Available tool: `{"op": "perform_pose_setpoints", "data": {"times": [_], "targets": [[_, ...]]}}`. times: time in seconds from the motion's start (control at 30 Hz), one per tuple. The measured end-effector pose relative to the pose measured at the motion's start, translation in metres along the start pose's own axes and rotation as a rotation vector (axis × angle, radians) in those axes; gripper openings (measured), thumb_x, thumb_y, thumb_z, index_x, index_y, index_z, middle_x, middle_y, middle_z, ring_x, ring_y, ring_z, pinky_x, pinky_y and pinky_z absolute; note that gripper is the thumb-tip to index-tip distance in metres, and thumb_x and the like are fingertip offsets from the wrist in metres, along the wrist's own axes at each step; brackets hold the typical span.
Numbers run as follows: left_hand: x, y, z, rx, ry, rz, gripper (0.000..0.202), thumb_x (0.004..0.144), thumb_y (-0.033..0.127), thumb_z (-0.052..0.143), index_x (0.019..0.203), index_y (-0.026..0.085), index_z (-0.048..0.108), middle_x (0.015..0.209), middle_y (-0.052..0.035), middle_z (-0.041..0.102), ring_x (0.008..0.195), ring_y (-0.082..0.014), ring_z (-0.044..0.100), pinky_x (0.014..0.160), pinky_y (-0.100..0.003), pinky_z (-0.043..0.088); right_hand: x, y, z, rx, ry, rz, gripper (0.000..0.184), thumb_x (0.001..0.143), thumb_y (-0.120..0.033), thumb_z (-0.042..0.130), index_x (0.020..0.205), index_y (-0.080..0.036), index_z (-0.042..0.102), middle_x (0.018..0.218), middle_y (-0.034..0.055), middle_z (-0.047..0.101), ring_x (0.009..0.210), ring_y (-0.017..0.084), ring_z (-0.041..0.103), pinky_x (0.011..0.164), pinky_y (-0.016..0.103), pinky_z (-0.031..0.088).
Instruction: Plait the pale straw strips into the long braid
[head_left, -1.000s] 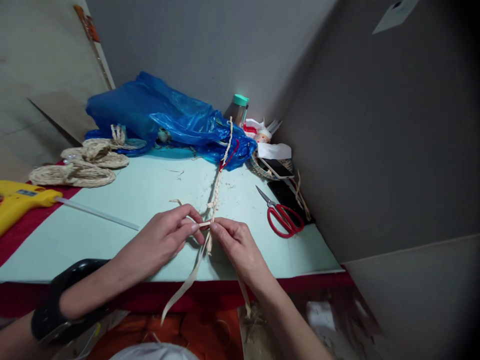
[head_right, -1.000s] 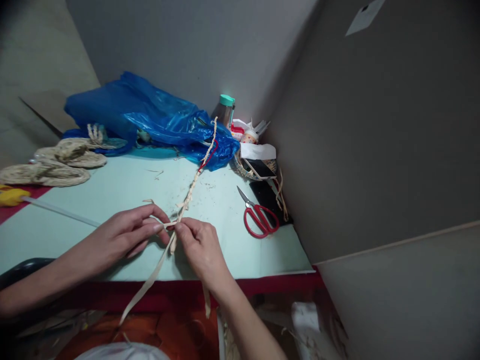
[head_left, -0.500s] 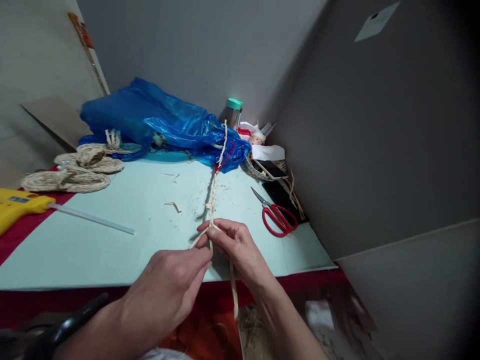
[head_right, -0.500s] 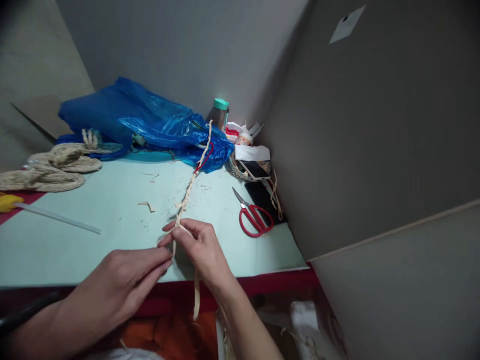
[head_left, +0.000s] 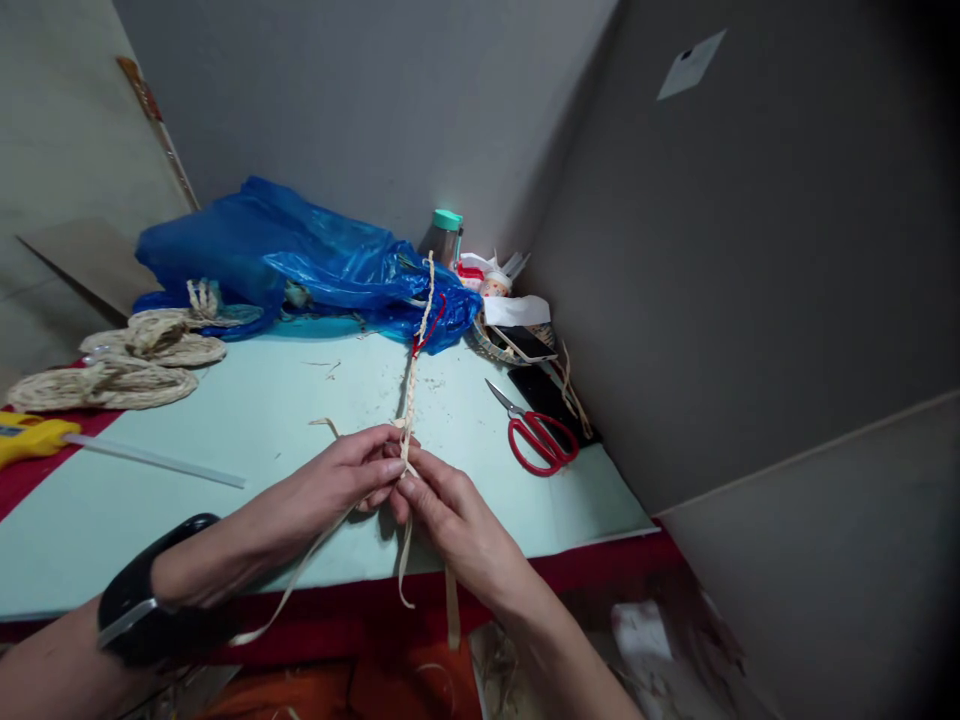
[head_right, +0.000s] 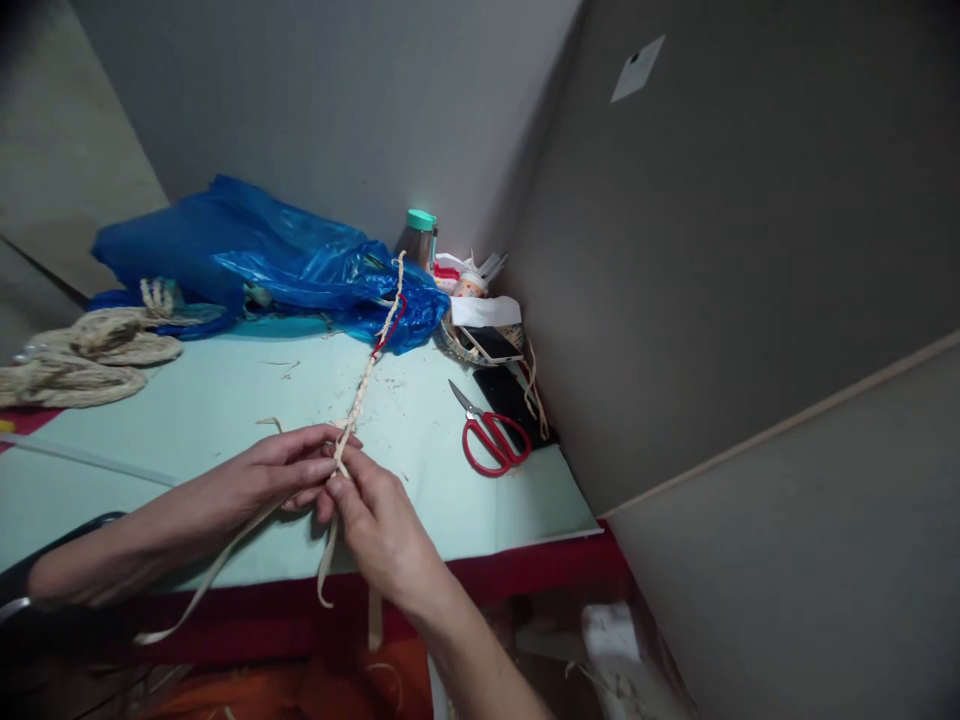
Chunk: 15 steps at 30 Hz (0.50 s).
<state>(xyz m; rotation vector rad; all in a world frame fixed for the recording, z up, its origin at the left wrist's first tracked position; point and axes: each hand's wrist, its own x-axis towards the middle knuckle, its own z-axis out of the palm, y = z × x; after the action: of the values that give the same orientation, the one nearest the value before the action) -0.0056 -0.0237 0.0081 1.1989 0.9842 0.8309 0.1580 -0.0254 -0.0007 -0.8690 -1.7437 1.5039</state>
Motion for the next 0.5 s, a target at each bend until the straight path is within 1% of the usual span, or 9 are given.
{"op": "perform_pose_setpoints", "data": {"times": [0.07, 0.1, 0.17, 0.23, 0.3, 0.4, 0.5], "targets": [[-0.001, -0.002, -0.003, -0.086, -0.011, -0.054, 0.029, 0.085, 0.030, 0.060, 0.109, 0.018, 0.050, 0.068, 0.0022, 0.056, 0.058, -0.0093, 0.046, 0.053, -0.021, 0.032, -0.001, 0.001, 0.001, -0.051, 0.011, 0.000, 0.020, 0.099, -0.031, 0.040, 0.110, -0.019, 0.051, 0.075, -0.0019, 0.054, 0.074, 0.013, 0.054, 0.074, 0.025, 0.042], [-0.002, -0.002, -0.006, -0.125, -0.020, -0.091, 0.031, 0.084, 0.030, 0.062, 0.109, 0.018, 0.049, 0.064, 0.0050, 0.052, 0.053, -0.0070, 0.041, 0.050, -0.019, 0.028, -0.002, 0.001, 0.001, -0.095, 0.018, 0.010, 0.020, 0.099, -0.030, 0.039, 0.113, -0.018, 0.048, 0.074, -0.0022, 0.055, 0.073, 0.013, 0.055, 0.072, 0.025, 0.042], [-0.002, -0.005, -0.011, -0.175, -0.039, -0.169, 0.030, 0.082, 0.031, 0.066, 0.104, 0.017, 0.049, 0.058, 0.0100, 0.040, 0.046, -0.0033, 0.026, 0.044, -0.017, 0.018, -0.004, 0.000, 0.002, -0.216, 0.021, 0.038, 0.018, 0.100, -0.030, 0.037, 0.113, -0.019, 0.044, 0.072, -0.0027, 0.055, 0.068, 0.013, 0.053, 0.066, 0.026, 0.040], [-0.001, -0.008, -0.014, -0.197, -0.048, -0.228, 0.029, 0.079, 0.034, 0.069, 0.093, 0.016, 0.050, 0.056, 0.0117, 0.035, 0.043, -0.0014, 0.017, 0.041, -0.017, 0.012, -0.006, -0.003, 0.003, -0.340, 0.025, 0.056, 0.015, 0.100, -0.030, 0.036, 0.108, -0.019, 0.043, 0.070, -0.0024, 0.056, 0.064, 0.014, 0.051, 0.063, 0.026, 0.038], [-0.001, -0.011, -0.014, -0.204, -0.030, -0.243, 0.029, 0.077, 0.036, 0.070, 0.084, 0.016, 0.049, 0.055, 0.0114, 0.037, 0.041, -0.0003, 0.015, 0.039, -0.017, 0.010, -0.007, -0.005, 0.004, -0.401, 0.025, 0.064, 0.014, 0.101, -0.031, 0.033, 0.103, -0.020, 0.042, 0.070, -0.0018, 0.056, 0.064, 0.014, 0.051, 0.063, 0.026, 0.037], [-0.004, -0.014, -0.010, -0.206, 0.040, -0.228, 0.027, 0.078, 0.036, 0.068, 0.082, 0.017, 0.049, 0.054, 0.0110, 0.039, 0.039, -0.0002, 0.014, 0.037, -0.017, 0.008, -0.010, -0.007, 0.005, -0.396, 0.025, 0.077, 0.016, 0.102, -0.032, 0.031, 0.104, -0.020, 0.041, 0.071, -0.0017, 0.057, 0.065, 0.014, 0.052, 0.064, 0.027, 0.037], [-0.007, -0.015, -0.005, -0.206, 0.109, -0.217, 0.026, 0.080, 0.038, 0.065, 0.078, 0.019, 0.048, 0.051, 0.0124, 0.033, 0.040, -0.0015, 0.013, 0.036, -0.016, 0.009, -0.014, -0.008, 0.006, -0.396, 0.050, 0.108, 0.018, 0.102, -0.033, 0.029, 0.108, -0.020, 0.039, 0.071, -0.0018, 0.057, 0.061, 0.014, 0.051, 0.061, 0.026, 0.036]]}}
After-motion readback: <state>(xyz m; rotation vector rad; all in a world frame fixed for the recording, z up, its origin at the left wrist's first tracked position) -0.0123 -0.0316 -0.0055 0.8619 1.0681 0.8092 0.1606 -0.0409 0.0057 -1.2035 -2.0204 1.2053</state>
